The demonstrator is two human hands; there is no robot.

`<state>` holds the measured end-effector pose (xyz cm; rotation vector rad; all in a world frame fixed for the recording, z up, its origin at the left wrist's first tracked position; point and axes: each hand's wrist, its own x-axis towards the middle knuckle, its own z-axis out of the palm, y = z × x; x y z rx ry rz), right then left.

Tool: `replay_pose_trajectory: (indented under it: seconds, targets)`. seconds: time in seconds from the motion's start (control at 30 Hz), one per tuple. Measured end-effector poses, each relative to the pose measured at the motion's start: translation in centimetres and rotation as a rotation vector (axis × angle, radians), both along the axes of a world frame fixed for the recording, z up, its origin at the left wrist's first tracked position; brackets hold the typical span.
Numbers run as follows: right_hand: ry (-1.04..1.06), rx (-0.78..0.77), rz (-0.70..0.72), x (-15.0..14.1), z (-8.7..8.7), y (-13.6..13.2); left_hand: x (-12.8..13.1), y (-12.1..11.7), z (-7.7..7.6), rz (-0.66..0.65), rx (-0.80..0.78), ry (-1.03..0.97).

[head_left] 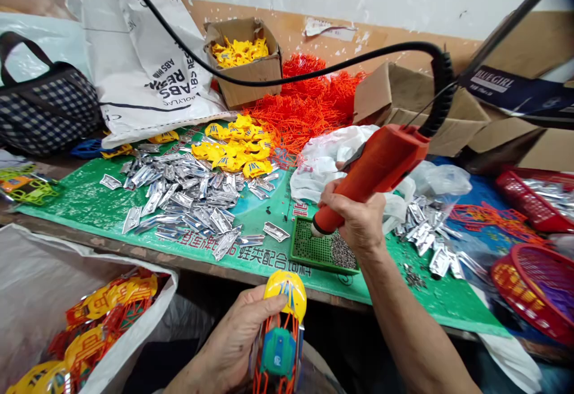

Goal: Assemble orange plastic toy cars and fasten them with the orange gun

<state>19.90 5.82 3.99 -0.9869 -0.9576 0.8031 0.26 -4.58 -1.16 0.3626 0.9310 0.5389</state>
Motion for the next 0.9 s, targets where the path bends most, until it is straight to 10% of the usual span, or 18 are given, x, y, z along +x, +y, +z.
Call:
replay_pose_trajectory:
  seconds: [0.6,0.9]
  targets:
    - [-0.037,0.023,-0.026,-0.5,-0.1,-0.7,0.4,-0.1,-0.2,0.102,0.037,0.025]
    - [0.134,0.128,0.060,-1.1,3.7,-3.9,1.0,-0.3,-0.7,0.129,0.046,0.001]
